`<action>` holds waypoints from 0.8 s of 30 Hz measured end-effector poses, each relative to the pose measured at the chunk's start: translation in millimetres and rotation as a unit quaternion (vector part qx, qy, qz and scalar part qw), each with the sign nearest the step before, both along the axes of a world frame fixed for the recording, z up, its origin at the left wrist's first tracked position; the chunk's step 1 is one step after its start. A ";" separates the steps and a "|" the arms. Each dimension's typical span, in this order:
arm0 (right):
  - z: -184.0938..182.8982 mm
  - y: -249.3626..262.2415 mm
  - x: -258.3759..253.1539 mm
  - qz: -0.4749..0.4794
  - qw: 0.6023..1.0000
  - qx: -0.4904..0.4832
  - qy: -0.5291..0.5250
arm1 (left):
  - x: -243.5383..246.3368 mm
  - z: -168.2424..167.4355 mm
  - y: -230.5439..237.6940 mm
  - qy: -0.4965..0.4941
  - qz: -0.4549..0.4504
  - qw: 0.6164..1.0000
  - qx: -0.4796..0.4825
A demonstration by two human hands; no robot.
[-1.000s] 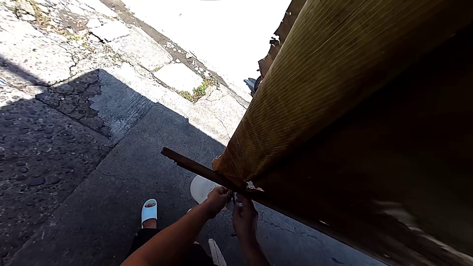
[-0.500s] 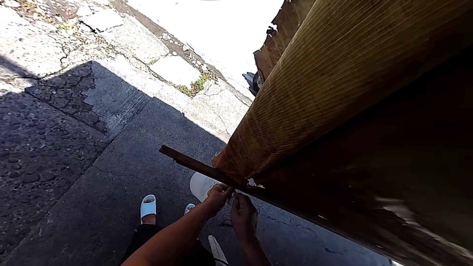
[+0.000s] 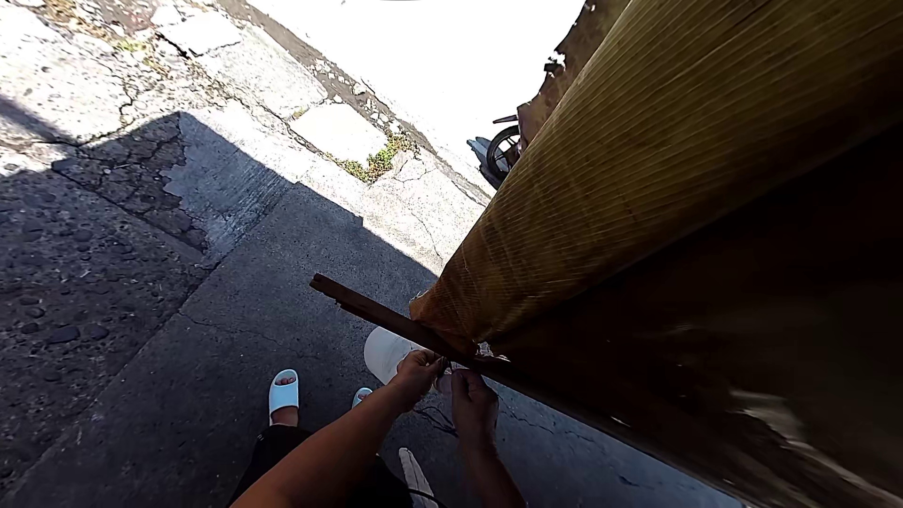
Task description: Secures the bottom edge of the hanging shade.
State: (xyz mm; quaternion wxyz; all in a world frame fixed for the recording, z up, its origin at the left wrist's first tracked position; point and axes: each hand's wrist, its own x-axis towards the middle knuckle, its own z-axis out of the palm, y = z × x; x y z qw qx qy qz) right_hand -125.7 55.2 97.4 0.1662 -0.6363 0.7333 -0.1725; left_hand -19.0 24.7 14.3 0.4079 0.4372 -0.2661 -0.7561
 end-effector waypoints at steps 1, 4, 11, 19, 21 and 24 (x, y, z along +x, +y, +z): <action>-0.7 -3.6 -2.5 -0.021 0.998 0.044 -0.034 | 0.2 0.5 -0.3 0.004 0.000 1.000 0.001; -12.4 -11.7 -10.0 -0.082 0.982 0.131 -0.108 | -0.5 0.6 -1.0 0.019 0.000 1.000 0.005; -9.3 -26.4 -3.2 -0.112 0.964 0.219 -0.103 | 7.8 7.5 -2.1 0.057 -0.021 0.998 0.009; -15.8 2.0 9.9 -0.054 0.998 -0.003 -0.026 | 9.2 0.2 -0.2 0.028 -0.076 0.997 -0.013; -24.6 11.8 6.7 0.002 0.997 -0.075 -0.035 | 6.8 -1.8 1.8 -0.009 -0.078 0.997 -0.025; -20.8 18.4 5.9 0.035 0.996 -0.081 -0.028 | 3.6 -2.7 5.9 -0.048 -0.065 0.996 -0.035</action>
